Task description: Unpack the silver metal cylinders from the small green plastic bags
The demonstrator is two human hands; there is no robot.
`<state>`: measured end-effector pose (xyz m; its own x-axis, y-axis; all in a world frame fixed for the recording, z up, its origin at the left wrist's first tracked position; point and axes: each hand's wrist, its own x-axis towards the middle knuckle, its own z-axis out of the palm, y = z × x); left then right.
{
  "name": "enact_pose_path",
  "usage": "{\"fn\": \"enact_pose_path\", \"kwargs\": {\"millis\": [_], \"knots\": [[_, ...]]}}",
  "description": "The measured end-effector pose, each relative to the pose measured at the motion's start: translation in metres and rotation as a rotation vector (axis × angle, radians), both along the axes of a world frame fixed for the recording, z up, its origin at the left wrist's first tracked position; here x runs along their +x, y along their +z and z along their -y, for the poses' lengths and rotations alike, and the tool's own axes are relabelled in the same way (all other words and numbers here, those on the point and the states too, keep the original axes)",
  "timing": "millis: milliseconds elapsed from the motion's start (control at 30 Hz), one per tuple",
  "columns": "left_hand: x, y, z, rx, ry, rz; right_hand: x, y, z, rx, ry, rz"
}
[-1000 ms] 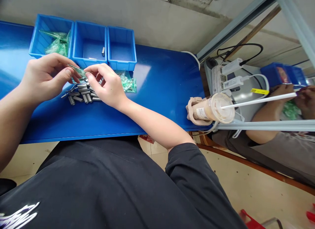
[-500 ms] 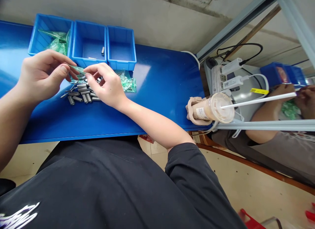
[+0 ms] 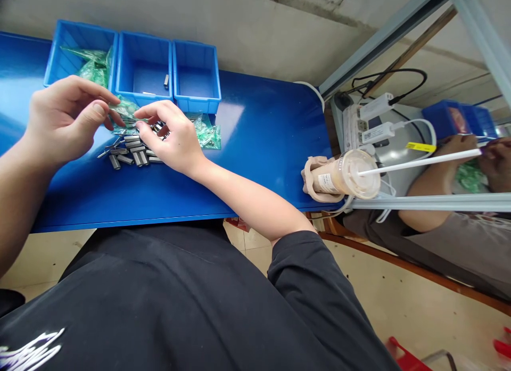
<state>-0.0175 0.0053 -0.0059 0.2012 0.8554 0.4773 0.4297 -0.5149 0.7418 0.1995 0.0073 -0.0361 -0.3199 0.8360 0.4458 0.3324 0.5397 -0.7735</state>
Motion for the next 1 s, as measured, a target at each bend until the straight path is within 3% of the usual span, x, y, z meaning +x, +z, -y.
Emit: {"fn": "enact_pose_path", "kwargs": {"millis": [433, 1000], "knots": [[0.0022, 0.0047, 0.0044, -0.01, 0.034, -0.014, 0.0001, -0.0013, -0.0014, -0.007, 0.005, -0.019], [-0.0059, -0.0038, -0.0033, 0.086, -0.041, -0.065, -0.0006, -0.0055, -0.0027, 0.072, 0.004, 0.112]]}}
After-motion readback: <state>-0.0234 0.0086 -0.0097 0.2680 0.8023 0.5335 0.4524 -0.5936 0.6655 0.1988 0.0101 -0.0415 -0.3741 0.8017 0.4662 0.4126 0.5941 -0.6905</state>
